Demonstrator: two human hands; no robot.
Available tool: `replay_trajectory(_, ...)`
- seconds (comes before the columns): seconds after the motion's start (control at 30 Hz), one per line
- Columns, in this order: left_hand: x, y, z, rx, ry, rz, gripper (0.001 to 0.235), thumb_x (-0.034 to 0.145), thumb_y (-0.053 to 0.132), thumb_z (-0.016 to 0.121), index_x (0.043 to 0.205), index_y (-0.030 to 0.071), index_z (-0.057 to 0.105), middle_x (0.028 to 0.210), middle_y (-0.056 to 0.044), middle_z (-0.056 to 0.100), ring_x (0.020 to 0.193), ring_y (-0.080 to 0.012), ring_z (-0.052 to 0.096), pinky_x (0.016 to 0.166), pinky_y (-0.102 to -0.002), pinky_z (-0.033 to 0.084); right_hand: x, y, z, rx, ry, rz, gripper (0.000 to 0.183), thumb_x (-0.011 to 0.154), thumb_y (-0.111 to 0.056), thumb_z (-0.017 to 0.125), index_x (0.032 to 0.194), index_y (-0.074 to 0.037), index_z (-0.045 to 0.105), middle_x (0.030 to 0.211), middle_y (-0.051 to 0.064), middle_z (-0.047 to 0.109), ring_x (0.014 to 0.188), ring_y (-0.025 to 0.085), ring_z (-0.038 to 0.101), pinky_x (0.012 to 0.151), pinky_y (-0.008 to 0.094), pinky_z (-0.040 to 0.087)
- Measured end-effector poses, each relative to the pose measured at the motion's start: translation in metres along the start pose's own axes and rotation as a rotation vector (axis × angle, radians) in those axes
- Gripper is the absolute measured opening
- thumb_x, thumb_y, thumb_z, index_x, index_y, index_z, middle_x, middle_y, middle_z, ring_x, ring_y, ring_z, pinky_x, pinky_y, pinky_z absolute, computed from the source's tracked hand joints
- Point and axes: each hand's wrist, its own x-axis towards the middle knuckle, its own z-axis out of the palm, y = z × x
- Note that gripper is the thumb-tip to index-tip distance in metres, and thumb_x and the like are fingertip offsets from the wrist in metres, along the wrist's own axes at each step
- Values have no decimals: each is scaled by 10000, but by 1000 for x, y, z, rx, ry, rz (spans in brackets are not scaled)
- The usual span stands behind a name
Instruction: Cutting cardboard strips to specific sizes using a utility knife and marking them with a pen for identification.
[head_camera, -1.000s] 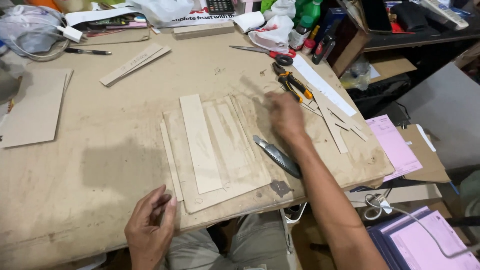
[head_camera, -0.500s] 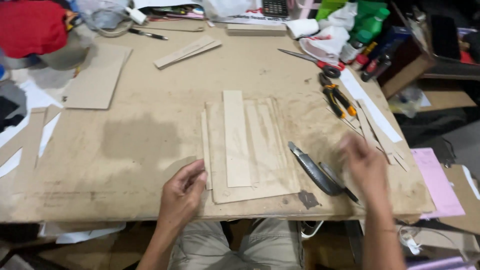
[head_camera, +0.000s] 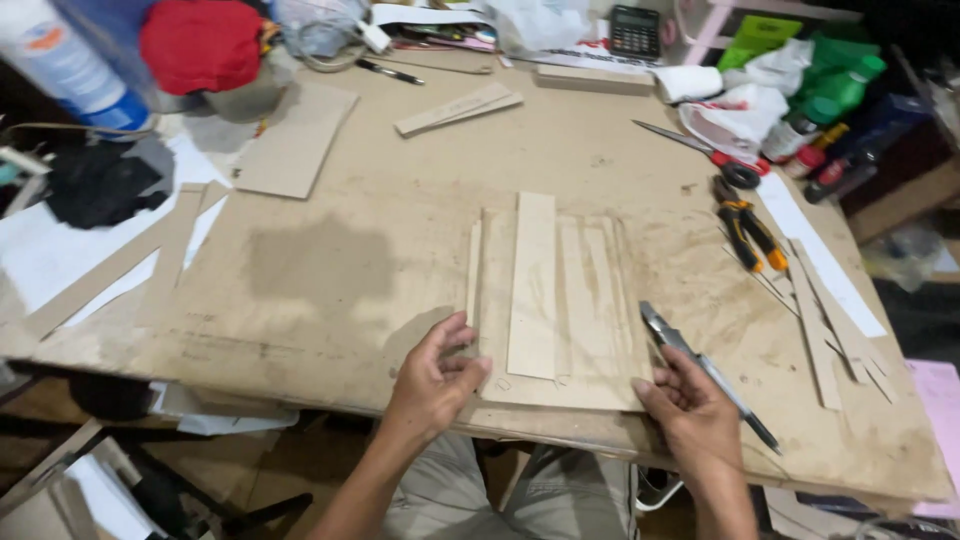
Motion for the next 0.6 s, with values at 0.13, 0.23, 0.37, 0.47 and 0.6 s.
replay_trajectory(0.13,23,-21,0,-287,-100,135,880,796,163,788,1562,37,373,1192,-139,743,941,-193,709,820,-286,639,-8,-14,4,335,-29,127,708,815,127,677,1490,-66,588,1036,68,620,951,170,612,849,271,524)
replay_trajectory(0.23,24,-32,-4,-299,-41,185,782,830,154,765,1519,-2,429,1251,-129,749,1070,-197,730,947,-285,623,-22,-30,11,266,-63,153,690,843,166,636,1478,-103,608,1077,76,555,1013,205,547,929,308,483)
replay_trajectory(0.37,-12,-1,-45,1,51,20,695,891,269,687,1536,172,446,1525,-185,515,1305,-329,634,966,-396,665,-20,-5,33,338,-238,115,768,798,140,681,1530,-66,576,954,46,567,819,164,536,864,292,463)
replay_trajectory(0.47,-24,12,-87,-8,184,-117,643,839,308,721,1463,256,574,1435,-72,643,1226,-209,671,948,-344,640,-29,-11,65,250,-297,305,668,794,23,763,1445,-55,633,946,67,585,672,196,509,619,369,474)
replay_trajectory(0.6,44,4,-167,204,445,21,456,845,382,740,1240,153,737,1104,-77,751,920,-223,650,776,-349,503,-52,-24,111,261,-467,328,746,804,11,744,1521,-56,550,948,88,589,722,213,547,654,351,516)
